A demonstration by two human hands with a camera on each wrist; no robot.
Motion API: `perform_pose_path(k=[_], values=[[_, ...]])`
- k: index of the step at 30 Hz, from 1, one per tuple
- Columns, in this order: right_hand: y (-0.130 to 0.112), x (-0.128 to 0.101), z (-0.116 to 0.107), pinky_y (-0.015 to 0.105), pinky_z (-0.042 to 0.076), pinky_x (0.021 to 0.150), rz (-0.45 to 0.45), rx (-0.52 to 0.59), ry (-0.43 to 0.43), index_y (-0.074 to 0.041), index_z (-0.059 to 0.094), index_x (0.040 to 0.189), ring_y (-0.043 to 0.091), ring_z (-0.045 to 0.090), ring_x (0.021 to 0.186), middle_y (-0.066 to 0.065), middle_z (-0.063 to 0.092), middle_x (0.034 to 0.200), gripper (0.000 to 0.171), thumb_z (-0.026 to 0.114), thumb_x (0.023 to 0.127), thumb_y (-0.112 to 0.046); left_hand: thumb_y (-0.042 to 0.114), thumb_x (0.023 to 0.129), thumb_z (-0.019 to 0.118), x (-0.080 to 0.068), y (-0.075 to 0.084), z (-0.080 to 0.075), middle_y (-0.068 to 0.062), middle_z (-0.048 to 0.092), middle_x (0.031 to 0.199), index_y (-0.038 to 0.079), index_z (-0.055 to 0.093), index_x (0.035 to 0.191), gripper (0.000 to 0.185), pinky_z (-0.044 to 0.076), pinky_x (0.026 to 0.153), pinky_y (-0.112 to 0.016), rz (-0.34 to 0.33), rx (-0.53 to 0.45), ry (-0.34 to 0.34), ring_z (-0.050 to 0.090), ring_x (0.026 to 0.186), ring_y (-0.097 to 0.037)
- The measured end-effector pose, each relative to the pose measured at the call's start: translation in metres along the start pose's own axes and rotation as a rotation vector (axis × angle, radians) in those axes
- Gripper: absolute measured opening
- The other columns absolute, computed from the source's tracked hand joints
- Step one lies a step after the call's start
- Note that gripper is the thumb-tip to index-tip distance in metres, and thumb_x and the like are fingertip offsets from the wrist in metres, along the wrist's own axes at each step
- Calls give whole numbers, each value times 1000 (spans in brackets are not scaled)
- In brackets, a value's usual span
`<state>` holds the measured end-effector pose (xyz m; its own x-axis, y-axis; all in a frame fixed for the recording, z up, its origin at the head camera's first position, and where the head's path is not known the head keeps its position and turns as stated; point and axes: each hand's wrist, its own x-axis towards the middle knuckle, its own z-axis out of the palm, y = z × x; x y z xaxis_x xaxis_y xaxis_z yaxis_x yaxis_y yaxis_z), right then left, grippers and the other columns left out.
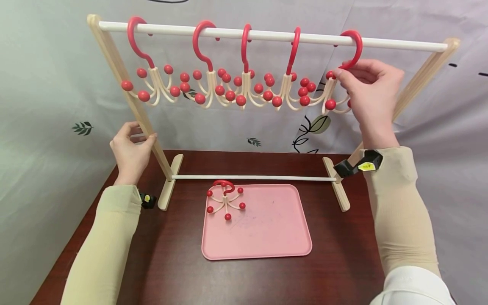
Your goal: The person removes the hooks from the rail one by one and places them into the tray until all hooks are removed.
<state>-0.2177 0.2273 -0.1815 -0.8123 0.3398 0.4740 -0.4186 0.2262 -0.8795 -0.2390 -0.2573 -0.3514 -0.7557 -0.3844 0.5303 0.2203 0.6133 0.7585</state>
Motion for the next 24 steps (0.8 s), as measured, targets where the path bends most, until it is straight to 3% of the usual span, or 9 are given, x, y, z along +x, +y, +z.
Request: perform_pose_path(k=[7,16,24], values=[[-4,3,2,22,56,84,-31,94,27,-1,79,102,15,73,84,6,76,90,22,86,82,-8,15,88,80,0,0,0,-8,73,110,8,71,120,34,58,78,-21,7,-1,3,70,92,-12],[-19,-1,-3,23,57,85,-79,203,103,3,78,99,19,72,84,11,74,89,22,87,79,-2,18,89,80,-1,1,0,-8,73,111,8,70,121,35,58,80,-23,0,8,-2,71,94,-15],[-22,-4,-17,25,58,85,-72,256,110,5,77,100,23,72,85,16,73,92,28,89,76,-1,16,89,80,-1,1,-1,-8,73,111,8,71,120,34,58,78,-22,2,6,6,70,92,-13]])
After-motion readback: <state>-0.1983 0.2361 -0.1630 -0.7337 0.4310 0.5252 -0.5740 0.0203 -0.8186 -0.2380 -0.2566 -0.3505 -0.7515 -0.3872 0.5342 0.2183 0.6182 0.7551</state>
